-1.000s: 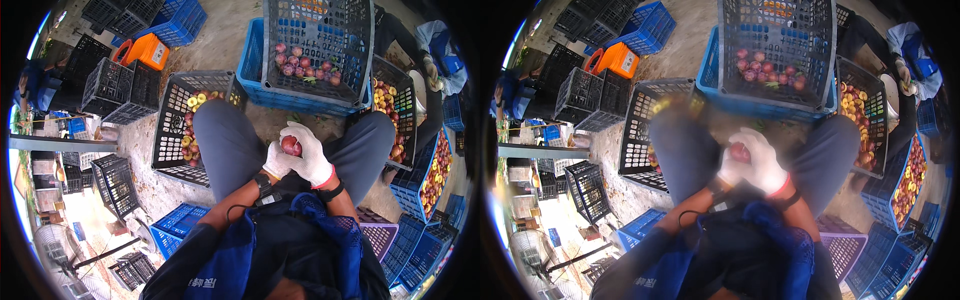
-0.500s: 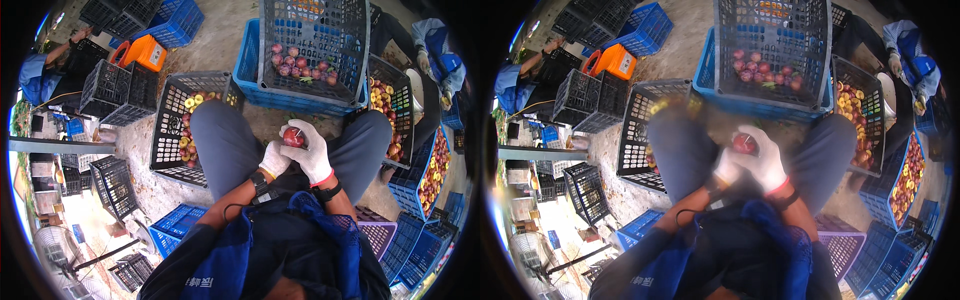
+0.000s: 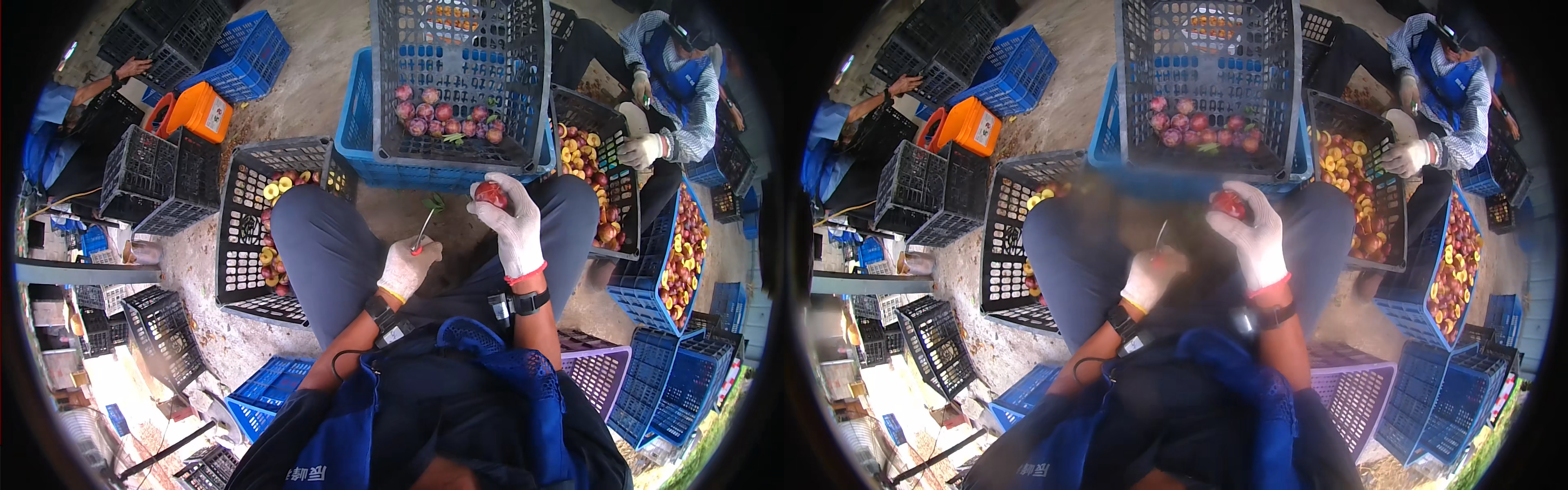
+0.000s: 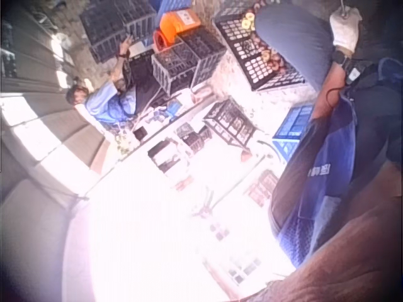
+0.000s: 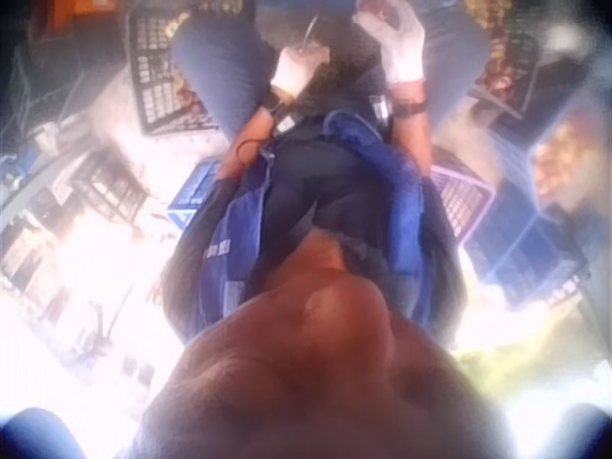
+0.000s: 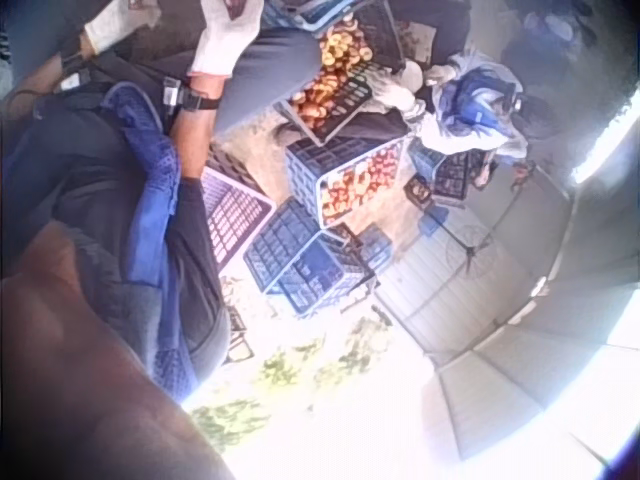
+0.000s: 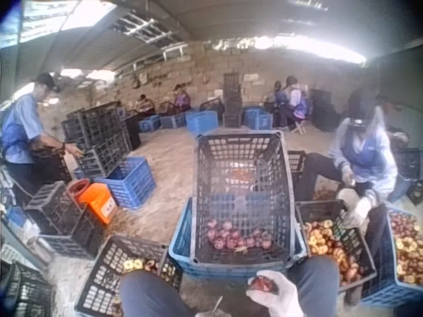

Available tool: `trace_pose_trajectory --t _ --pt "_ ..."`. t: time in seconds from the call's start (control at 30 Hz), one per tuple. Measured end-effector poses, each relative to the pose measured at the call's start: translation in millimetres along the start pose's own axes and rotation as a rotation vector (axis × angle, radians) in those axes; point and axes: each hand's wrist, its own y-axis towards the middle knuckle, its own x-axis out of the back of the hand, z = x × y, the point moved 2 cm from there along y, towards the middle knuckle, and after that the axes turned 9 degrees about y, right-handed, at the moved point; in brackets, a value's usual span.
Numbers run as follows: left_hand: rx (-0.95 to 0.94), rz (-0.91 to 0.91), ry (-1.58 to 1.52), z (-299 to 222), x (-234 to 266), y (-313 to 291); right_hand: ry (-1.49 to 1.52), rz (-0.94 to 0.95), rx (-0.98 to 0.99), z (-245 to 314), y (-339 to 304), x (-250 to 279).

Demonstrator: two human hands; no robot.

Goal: The recorder is seated and uses a small curved knife to slice fruit (plums or peaches) held in their lap, then places the sliced fruit into a plastic crate.

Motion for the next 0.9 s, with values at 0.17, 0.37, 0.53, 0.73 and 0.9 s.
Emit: trace_pose_trajectory --t 0.17,0.37,0.53,0.73,0.9 --pt "-0.121 -0.357 -0.244 -31.4 16.7 -1.1 0.424 0.194 -0.310 -21.0 -26.7 -30.9" --pt "0.051 -0.338 -0.395 -17.7 17.5 -5.7 0.305 0.259 -0.595 -55.1 -34.8 -61.6" --pt "0.176 -0.500 -0.342 -34.7 29.7 -8.1 -0.099 0.179 -0.333 -80.6 -32.9 -74.8" --pt "0.162 -0.640 -0.235 -35.8 31.0 12.6 -0.059 0.108 -0.145 -75.1 -20.6 -89.4" --pt "0.257 -0.655 -0.134 -44.6 32.0 36.6 0.137 -0.012 -0.093 -78.1 -1.6 -97.8"
